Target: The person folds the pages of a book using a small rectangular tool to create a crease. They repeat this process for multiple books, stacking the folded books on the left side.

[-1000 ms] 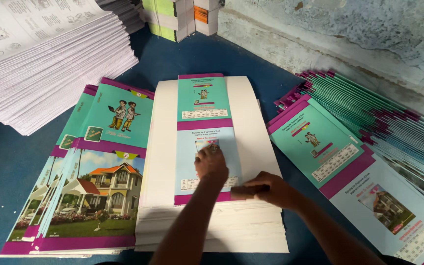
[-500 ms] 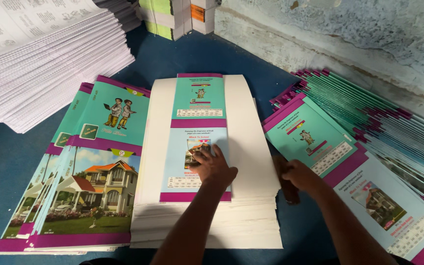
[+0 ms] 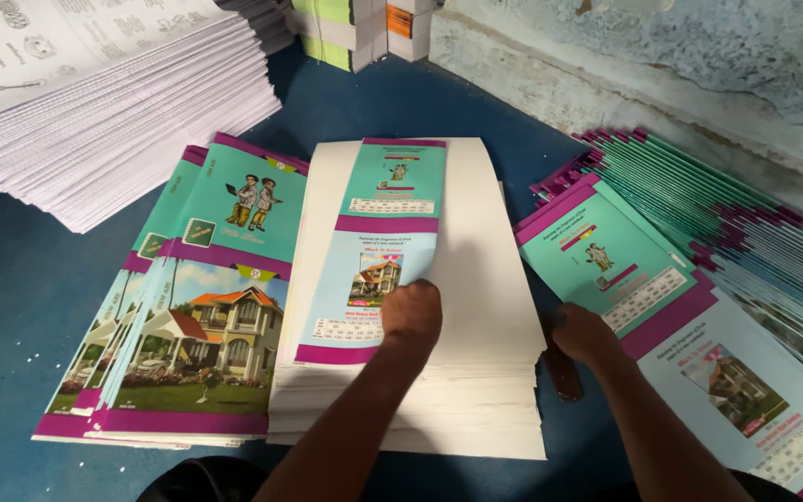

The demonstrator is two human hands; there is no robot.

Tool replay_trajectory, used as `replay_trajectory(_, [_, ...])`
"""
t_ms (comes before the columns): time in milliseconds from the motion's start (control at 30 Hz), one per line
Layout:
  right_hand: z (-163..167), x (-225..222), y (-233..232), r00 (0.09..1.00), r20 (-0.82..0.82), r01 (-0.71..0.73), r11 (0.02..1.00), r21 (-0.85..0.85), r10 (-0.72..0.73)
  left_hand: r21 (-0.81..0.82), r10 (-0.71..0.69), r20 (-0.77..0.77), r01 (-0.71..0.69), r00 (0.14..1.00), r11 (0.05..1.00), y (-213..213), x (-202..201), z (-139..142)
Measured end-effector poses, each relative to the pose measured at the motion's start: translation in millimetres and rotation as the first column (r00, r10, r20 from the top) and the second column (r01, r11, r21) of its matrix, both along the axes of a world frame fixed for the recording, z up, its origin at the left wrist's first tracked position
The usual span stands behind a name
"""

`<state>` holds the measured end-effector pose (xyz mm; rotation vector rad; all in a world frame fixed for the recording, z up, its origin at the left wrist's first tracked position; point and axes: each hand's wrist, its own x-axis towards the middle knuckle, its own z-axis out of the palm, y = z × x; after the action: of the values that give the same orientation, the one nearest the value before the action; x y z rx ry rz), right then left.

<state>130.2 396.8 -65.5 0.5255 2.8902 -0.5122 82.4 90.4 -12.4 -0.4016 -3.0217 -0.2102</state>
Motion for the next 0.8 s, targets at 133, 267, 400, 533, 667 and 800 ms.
replay_trajectory(133, [13.2, 1.5, -14.3, 1.0, -0.009, 0.029, 0.999, -0.046, -0.029, 0.014, -0.015, -0.036, 0.015, 0.999, 1.0, -16.4, -1.1, 15.2])
replay_trajectory(267, [16.4, 5.6, -22.6, 0.986, -0.165, -0.042, 0.994, -0.097, 0.026, 0.026, 0.032, -0.074, -0.03, 0.997, 0.999, -36.6, -1.5, 44.1])
replay_trajectory(400, [13.8, 1.5, -24.7, 0.948, -0.312, -0.102, 0.986, -0.135, 0.056, 0.087, 0.071, -0.075, -0.065, 0.995, 0.994, -63.7, -3.2, 75.2])
replay_trajectory(533, [15.1, -0.6, -34.6, 0.994, -0.083, -0.077, 0.995, -0.06, 0.071, 0.185, 0.116, -0.066, -0.102, 0.991, 0.977, -98.6, -4.7, 101.5])
replay_trajectory(667, [17.5, 2.6, -43.9, 0.998, -0.056, -0.049, 0.985, -0.167, 0.041, 0.205, 0.152, -0.029, -0.142, 0.988, 0.968, -136.6, -10.6, 122.1])
replay_trajectory(800, [21.8, 5.4, -49.2, 0.997, -0.028, -0.071, 0.983, -0.169, 0.067, 0.291, 0.21, -0.037, -0.191, 0.977, 0.937, -175.4, -17.2, 133.9])
